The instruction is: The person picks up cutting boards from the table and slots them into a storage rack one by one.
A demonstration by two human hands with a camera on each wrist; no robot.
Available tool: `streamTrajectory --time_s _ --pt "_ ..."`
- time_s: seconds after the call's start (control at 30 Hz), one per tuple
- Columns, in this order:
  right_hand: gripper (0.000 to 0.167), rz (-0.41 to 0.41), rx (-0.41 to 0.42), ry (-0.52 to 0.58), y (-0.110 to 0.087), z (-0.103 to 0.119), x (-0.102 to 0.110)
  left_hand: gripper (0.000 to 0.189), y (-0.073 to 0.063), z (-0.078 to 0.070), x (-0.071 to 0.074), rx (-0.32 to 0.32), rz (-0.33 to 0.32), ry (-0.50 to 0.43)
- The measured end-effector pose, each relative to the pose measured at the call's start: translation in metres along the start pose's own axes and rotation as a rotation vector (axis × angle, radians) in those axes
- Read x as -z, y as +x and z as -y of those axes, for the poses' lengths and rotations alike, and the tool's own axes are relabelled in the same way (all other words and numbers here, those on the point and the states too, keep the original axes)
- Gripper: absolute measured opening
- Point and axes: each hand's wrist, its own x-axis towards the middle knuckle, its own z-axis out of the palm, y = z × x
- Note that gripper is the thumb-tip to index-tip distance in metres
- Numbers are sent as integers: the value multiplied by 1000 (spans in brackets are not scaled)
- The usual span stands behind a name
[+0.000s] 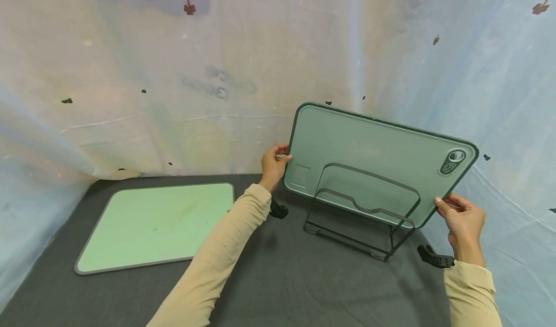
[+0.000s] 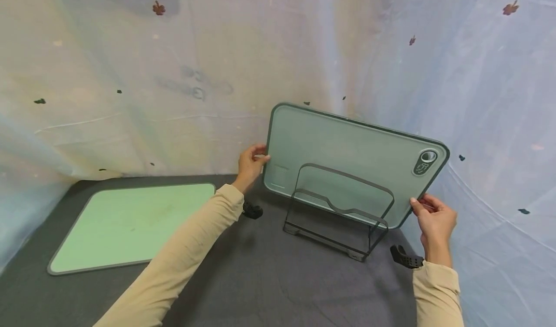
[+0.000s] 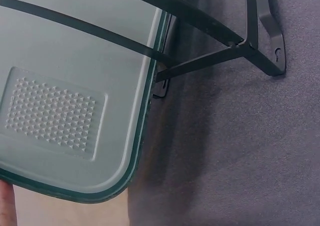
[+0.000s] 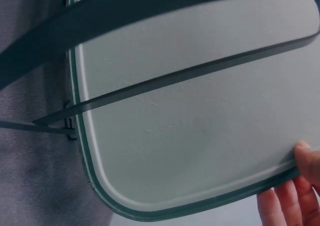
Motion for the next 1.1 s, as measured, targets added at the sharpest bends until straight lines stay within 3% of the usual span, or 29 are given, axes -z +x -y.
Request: streamTrajectory --time_s 0.57,0.87,1.1 --pt "26 3 -29 -7 -4 -6 3 28 -3 9 1 -1 15 -3" --pt "26 21 -77 81 -4 -6 2 31 -5 5 5 123 39 -119" --pt "26 2 -115 168 -4 -3 3 34 -7 3 5 159 79 -144"
